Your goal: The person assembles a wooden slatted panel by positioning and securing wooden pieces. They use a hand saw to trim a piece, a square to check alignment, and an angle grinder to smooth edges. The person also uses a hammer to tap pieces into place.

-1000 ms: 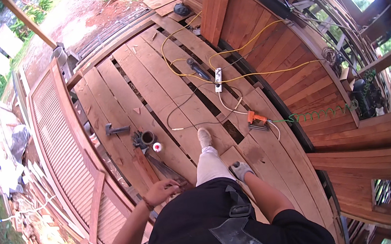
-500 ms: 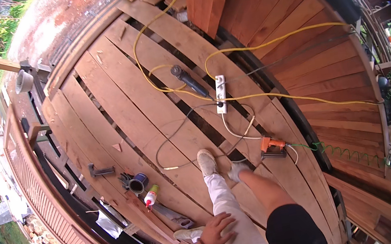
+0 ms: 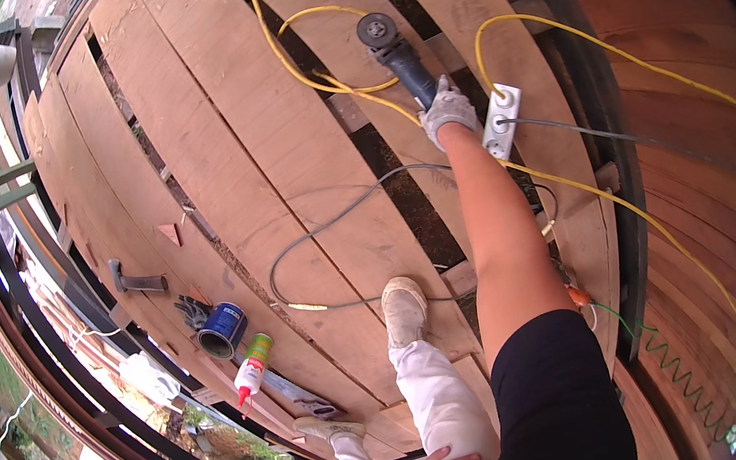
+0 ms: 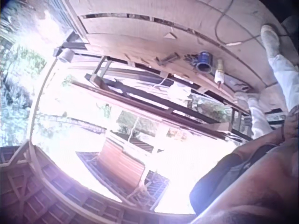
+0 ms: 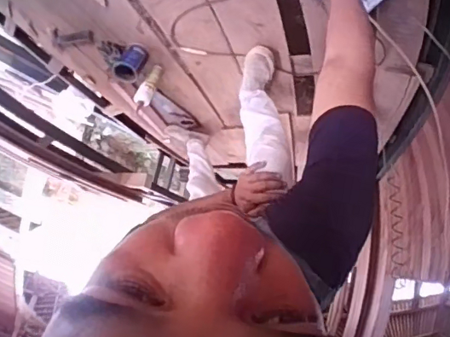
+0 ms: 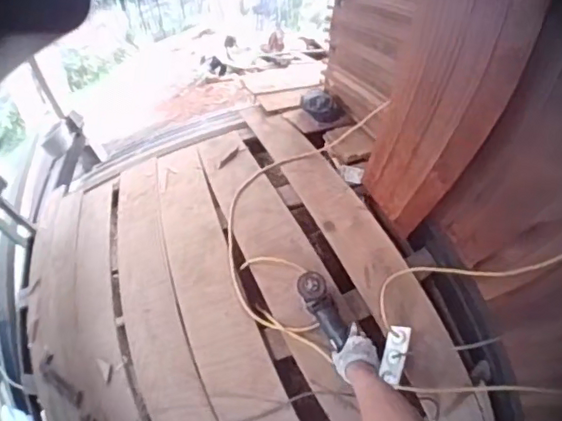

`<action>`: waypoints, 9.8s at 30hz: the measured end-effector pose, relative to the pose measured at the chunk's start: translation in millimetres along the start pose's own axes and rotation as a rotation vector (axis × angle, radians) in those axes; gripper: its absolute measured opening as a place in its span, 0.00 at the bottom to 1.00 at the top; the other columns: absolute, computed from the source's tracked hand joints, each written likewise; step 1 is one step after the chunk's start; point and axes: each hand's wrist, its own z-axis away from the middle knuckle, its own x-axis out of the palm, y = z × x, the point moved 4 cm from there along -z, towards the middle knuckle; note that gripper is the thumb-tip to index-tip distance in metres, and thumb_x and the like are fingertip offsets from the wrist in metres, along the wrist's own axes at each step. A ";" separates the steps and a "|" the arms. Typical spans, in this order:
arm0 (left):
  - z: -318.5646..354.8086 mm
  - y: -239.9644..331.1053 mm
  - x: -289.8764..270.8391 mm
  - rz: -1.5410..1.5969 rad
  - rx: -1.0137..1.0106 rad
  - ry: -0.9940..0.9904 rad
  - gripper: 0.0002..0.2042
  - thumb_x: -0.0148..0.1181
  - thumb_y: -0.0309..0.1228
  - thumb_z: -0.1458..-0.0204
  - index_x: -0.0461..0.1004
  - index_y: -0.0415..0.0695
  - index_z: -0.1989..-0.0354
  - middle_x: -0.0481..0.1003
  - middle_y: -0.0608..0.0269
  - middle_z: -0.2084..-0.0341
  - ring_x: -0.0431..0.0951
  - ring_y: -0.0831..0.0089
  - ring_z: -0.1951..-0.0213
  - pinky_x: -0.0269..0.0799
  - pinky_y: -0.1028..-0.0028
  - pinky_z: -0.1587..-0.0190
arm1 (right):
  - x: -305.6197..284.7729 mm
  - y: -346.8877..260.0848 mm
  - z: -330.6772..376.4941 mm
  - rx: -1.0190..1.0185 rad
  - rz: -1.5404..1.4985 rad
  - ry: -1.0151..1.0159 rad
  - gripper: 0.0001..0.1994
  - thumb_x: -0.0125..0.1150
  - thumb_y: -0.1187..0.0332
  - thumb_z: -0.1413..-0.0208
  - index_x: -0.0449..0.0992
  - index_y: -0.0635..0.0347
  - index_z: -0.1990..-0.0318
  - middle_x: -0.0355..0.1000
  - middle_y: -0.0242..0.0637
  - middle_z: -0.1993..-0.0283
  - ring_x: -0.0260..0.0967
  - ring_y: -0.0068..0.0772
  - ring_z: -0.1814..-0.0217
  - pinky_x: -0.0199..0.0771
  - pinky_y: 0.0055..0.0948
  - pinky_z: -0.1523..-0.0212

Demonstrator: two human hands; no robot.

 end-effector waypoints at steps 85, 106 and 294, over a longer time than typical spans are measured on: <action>628.9 12.1 -489.7 -0.773 -0.846 1.558 0.23 0.58 0.43 0.46 0.71 0.41 0.47 0.71 0.49 0.49 0.67 0.53 0.41 0.57 0.53 0.35 | -45.7 -314.7 783.0 -0.333 -0.590 -1.022 0.18 0.63 0.73 0.50 0.69 0.60 0.51 0.72 0.42 0.66 0.76 0.44 0.70 0.84 0.43 0.65; 683.1 -30.8 -468.0 -0.724 -0.950 1.496 0.19 0.51 0.47 0.42 0.82 0.47 0.72 0.77 0.60 0.69 0.74 0.64 0.53 0.56 0.60 0.37 | -25.5 -388.9 864.8 -0.585 -0.017 -0.947 0.13 0.69 0.80 0.52 0.74 0.65 0.59 0.77 0.42 0.71 0.76 0.39 0.76 0.81 0.35 0.74; 686.5 -36.5 -455.5 -0.656 -0.769 1.644 0.17 0.57 0.46 0.49 0.82 0.44 0.73 0.78 0.64 0.71 0.73 0.67 0.55 0.56 0.62 0.37 | 15.5 -504.5 912.7 -0.772 0.373 -0.714 0.13 0.70 0.76 0.51 0.76 0.65 0.57 0.78 0.43 0.68 0.78 0.42 0.75 0.80 0.36 0.77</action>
